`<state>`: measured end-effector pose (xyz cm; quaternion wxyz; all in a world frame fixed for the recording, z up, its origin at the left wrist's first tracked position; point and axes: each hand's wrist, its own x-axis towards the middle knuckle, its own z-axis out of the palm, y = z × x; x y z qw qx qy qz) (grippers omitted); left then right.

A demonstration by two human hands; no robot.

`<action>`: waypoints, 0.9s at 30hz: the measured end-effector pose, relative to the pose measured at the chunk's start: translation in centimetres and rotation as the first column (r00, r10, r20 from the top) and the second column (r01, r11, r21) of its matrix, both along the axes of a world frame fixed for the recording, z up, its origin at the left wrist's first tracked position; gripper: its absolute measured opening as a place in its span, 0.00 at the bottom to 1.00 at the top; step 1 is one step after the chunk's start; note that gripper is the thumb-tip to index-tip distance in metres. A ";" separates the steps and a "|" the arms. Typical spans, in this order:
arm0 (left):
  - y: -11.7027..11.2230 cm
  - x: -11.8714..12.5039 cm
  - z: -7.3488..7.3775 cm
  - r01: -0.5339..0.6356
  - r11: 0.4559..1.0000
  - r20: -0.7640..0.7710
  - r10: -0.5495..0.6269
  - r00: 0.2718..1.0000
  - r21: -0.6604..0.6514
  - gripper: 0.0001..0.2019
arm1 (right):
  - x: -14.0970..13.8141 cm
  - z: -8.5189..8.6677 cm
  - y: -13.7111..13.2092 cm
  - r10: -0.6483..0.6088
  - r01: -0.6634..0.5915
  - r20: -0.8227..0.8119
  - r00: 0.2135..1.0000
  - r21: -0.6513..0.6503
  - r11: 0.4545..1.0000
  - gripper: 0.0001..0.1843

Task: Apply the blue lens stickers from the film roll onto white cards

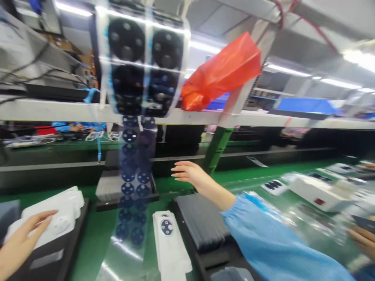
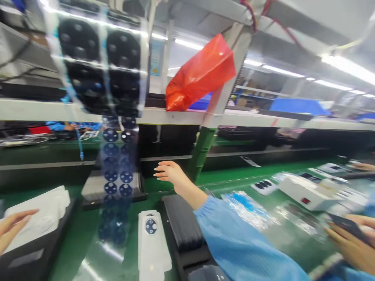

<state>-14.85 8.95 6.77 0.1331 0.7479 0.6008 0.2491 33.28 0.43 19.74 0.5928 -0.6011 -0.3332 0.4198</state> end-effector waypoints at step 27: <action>-0.7 -2.5 1.9 -0.078 0.997 -0.208 0.072 0.975 -0.021 0.10 | -12.9 -16.2 -5.1 0.171 -0.212 0.317 0.933 0.098 0.972 0.46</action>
